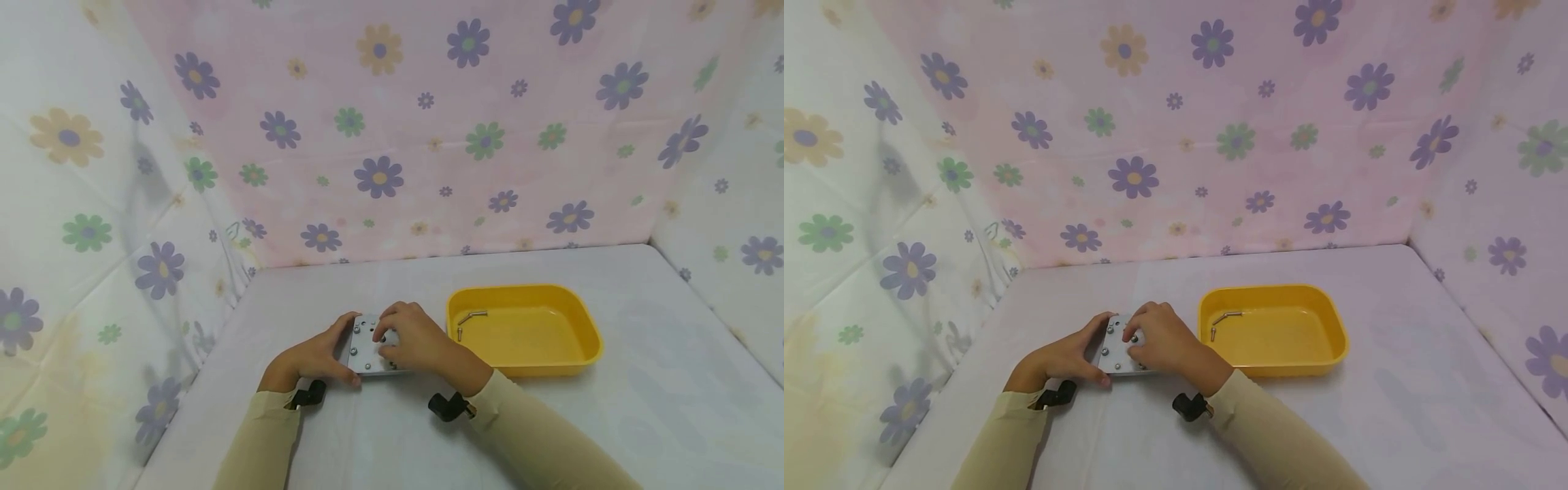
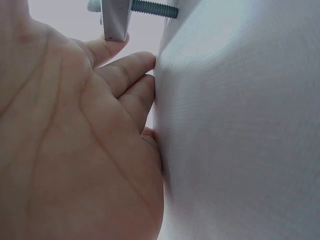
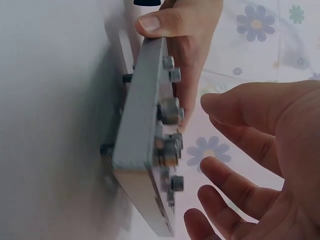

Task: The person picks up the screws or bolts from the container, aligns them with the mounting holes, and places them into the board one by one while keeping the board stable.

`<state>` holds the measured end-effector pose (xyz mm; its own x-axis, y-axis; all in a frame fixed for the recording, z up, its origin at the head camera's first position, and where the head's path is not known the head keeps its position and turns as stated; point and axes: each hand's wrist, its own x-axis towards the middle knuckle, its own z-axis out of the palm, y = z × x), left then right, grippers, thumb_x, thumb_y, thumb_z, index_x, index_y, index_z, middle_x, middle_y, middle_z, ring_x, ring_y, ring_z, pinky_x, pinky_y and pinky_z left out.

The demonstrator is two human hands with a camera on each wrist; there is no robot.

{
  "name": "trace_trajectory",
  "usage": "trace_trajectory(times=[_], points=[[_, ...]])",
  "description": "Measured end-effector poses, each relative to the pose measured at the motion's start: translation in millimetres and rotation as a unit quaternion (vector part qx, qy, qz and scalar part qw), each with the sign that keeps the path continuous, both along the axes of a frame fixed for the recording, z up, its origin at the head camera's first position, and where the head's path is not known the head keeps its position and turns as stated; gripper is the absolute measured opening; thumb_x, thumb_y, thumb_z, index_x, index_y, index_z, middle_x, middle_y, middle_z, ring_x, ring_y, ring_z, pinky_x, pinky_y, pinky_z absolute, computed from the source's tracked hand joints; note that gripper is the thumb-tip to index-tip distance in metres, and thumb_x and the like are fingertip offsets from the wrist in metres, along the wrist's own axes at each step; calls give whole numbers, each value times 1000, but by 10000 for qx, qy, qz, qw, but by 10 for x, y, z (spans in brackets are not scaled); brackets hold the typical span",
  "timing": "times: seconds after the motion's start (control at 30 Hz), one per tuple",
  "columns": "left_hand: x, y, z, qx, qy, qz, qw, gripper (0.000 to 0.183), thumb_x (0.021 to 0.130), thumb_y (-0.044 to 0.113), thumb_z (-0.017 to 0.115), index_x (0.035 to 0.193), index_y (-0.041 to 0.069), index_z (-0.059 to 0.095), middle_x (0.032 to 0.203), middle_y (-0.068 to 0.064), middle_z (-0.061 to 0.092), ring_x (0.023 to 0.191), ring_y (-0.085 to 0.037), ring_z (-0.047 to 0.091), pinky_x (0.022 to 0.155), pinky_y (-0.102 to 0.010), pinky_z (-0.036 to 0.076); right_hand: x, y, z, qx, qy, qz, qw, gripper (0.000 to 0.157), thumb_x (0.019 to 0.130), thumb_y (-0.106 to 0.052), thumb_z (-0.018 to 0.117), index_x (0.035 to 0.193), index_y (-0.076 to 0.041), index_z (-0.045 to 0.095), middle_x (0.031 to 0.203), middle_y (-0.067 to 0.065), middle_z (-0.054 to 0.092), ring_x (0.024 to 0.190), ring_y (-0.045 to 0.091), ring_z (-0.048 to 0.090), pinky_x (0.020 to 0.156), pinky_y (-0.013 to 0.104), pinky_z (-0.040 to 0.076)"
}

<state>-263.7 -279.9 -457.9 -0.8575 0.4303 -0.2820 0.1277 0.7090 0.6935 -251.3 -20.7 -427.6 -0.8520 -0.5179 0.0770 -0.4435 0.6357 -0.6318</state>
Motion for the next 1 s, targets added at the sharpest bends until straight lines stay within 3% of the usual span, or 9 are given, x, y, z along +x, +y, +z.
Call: trace_trajectory(times=[0.27, 0.6, 1.0], points=[[-15, -34, -34, -98, -18, 26, 9999, 133, 62, 42, 98, 164, 28, 14, 173, -5, 12, 160, -30, 11, 126, -60, 15, -8, 109, 60, -137, 8, -16, 9999, 12, 90, -26, 79, 101, -30, 78, 133, -6, 60, 128, 21, 50, 110, 43, 47], [-19, -4, -34, -53, 24, 50, 10000, 134, 61, 41, 98, 164, 27, 14, 173, -6, 13, 160, -31, 9, 127, -60, 13, -78, 295, 152, -126, -131, -327, 9993, 13, 90, -25, 78, 103, -28, 79, 131, -5, 61, 128, 22, 48, 111, 45, 47], [-13, 5, -21, 39, 24, 37, 10000, 136, 60, 40, 99, 164, 26, 14, 173, -5, 14, 160, -31, 9, 127, -60, 11, -176, 557, 143, -178, -57, -484, 9987, 11, 90, -25, 78, 101, -26, 79, 125, -5, 62, 122, 22, 48, 106, 43, 47]])
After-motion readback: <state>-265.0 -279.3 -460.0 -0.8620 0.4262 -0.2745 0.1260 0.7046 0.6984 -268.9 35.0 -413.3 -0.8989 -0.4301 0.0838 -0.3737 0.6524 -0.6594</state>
